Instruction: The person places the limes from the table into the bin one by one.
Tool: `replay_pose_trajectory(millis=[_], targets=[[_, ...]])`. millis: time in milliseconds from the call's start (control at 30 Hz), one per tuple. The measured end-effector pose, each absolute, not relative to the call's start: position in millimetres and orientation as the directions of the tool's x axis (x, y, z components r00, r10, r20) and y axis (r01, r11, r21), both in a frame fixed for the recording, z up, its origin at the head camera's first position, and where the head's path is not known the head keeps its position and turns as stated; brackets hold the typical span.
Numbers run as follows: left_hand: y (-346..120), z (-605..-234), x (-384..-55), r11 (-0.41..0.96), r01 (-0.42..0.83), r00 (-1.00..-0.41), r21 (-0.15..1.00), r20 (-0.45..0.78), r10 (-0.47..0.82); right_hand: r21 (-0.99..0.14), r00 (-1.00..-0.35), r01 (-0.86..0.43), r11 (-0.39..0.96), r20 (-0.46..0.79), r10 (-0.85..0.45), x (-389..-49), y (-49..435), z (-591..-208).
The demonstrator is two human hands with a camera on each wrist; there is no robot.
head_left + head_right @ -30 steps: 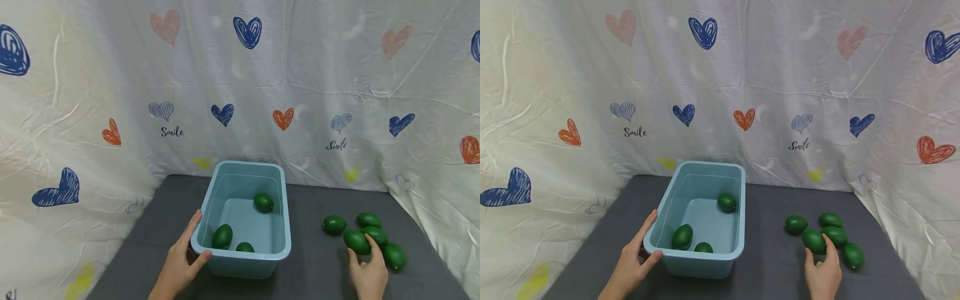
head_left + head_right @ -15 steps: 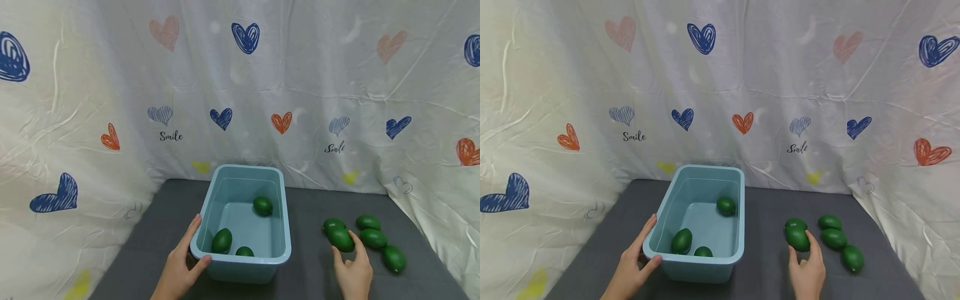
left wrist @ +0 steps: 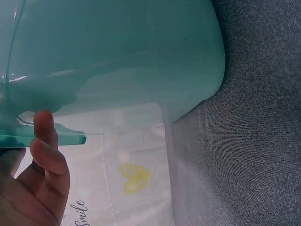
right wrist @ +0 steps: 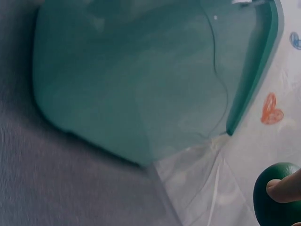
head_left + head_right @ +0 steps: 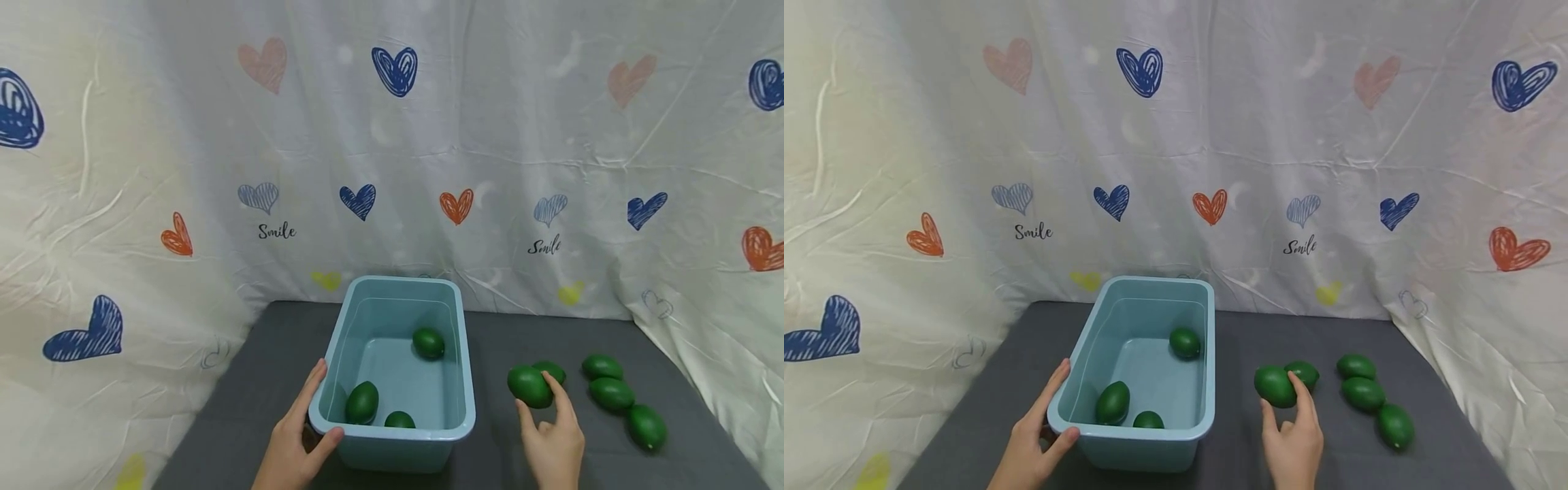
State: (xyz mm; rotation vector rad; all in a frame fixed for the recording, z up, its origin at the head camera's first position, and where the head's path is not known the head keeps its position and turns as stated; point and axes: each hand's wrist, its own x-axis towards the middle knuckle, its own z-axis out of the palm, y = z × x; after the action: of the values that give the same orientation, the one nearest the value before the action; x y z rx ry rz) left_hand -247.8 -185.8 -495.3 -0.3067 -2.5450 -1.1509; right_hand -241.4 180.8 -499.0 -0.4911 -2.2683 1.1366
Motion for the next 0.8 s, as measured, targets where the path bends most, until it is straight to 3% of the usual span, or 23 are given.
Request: replay_pose_trajectory(millis=[800], targets=[[-187, -495, -247, 0.614, 0.328, -0.926, 0.718, 0.372, 0.060, -0.863, -0.796, 0.037, 0.504, 0.280, 0.537, -246, 148, -477]])
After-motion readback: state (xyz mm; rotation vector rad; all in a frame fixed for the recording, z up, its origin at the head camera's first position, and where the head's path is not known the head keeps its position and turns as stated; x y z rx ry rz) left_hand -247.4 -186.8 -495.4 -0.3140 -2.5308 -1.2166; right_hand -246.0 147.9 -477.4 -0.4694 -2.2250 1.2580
